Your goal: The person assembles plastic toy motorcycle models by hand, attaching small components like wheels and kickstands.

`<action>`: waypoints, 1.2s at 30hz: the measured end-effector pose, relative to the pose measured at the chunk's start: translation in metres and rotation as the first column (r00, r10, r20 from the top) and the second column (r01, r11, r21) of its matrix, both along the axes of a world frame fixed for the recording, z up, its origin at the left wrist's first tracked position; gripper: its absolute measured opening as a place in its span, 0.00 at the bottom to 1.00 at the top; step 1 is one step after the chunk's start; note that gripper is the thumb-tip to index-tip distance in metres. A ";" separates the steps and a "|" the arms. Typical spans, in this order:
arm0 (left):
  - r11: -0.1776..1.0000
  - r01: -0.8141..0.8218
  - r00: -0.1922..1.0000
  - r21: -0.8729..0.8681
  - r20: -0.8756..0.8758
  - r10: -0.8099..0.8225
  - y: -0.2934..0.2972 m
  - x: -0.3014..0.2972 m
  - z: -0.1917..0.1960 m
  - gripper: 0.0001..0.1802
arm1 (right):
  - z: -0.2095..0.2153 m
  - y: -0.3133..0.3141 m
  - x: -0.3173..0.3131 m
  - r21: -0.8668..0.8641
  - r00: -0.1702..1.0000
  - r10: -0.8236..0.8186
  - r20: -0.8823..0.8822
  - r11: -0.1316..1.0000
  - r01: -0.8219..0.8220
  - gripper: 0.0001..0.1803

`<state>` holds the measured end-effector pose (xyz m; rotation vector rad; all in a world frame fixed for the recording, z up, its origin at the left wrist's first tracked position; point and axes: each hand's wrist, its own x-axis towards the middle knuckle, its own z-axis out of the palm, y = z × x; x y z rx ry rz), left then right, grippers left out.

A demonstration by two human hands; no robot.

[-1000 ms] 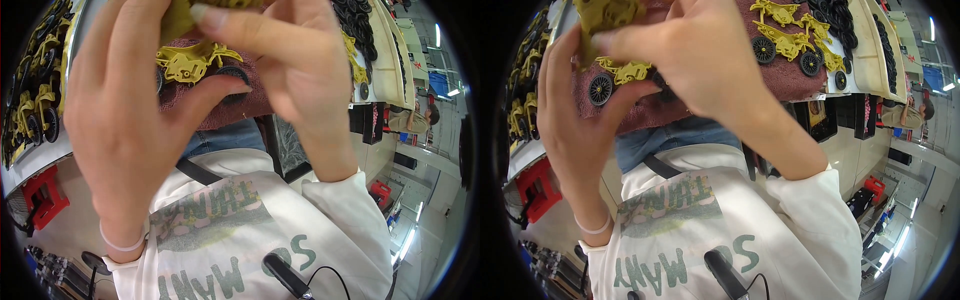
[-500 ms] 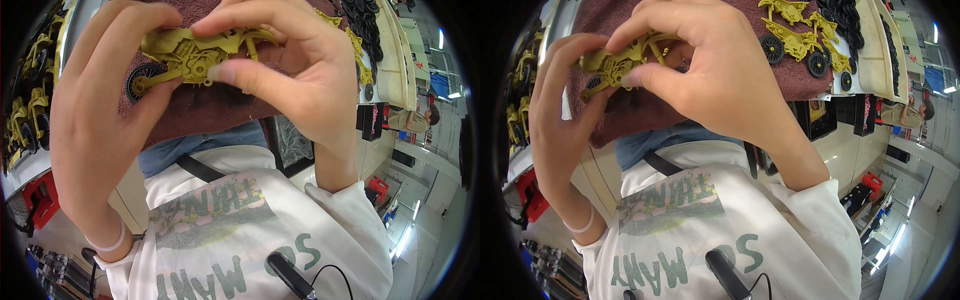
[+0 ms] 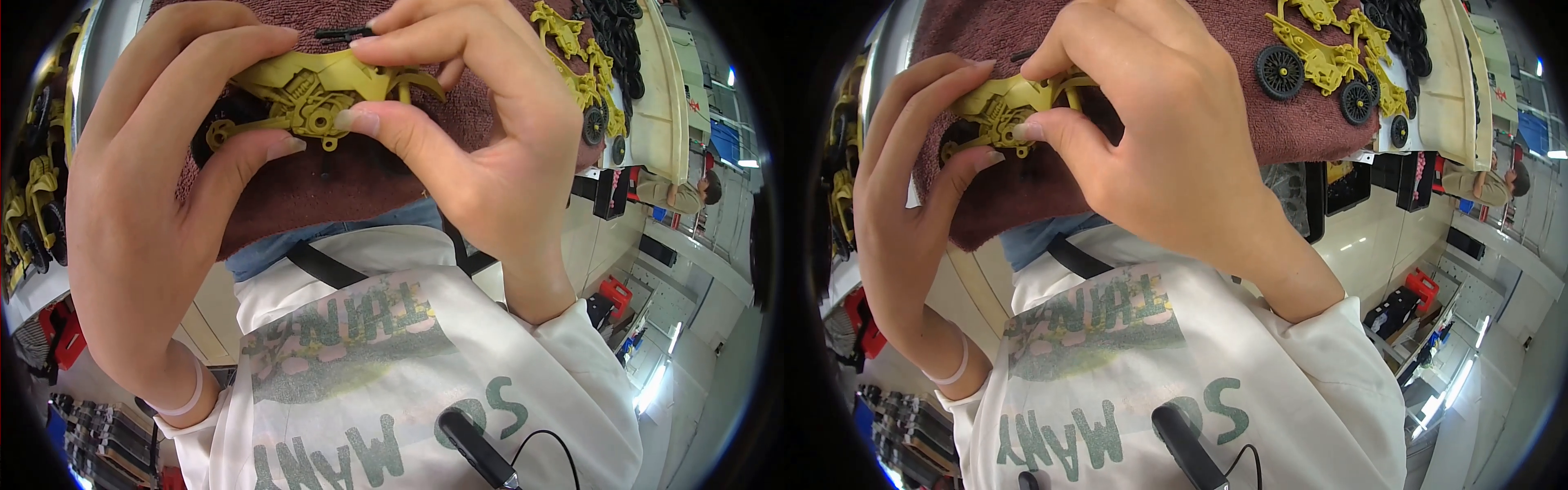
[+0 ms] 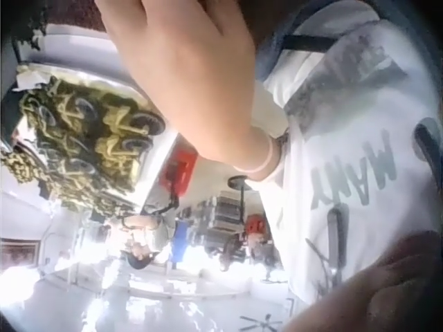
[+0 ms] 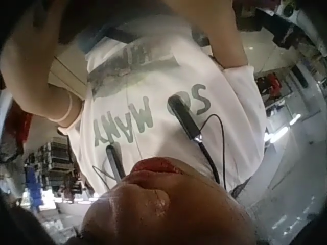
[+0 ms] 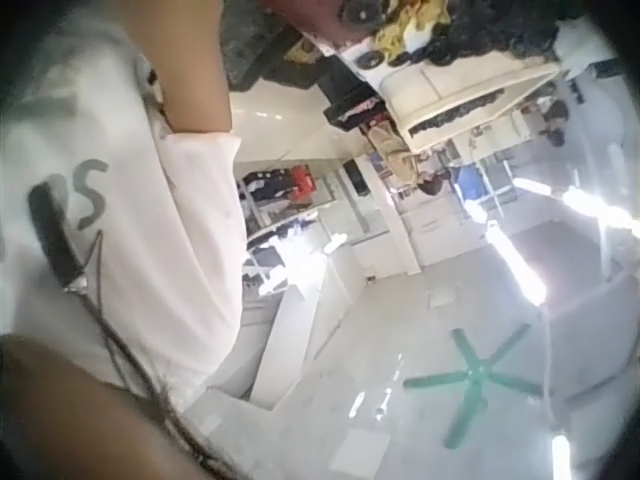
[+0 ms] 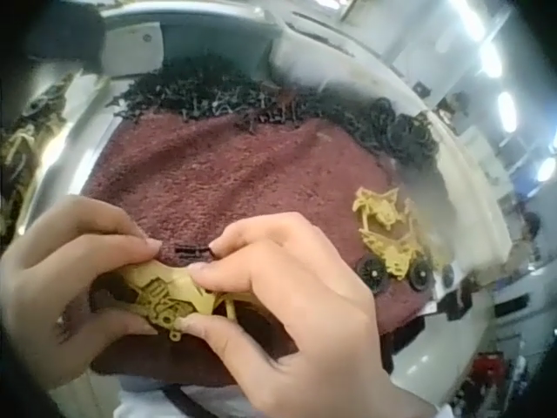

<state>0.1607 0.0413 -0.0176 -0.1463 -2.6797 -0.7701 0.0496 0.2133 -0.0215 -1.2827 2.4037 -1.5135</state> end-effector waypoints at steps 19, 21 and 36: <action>0.998 0.043 0.999 0.042 0.028 -0.044 0.004 -0.006 -0.004 0.20 | -0.015 0.005 0.014 0.005 0.947 -0.007 -0.321 1.000 0.009 0.14; 0.993 0.018 0.998 0.114 0.054 -0.024 0.005 -0.005 -0.001 0.20 | -0.021 0.007 0.015 0.005 0.962 -0.039 -0.270 0.999 0.042 0.14; 0.988 -0.136 0.991 0.073 0.002 0.136 0.015 0.003 -0.012 0.18 | -0.028 0.007 0.025 0.051 0.908 -0.130 -0.398 0.985 0.163 0.10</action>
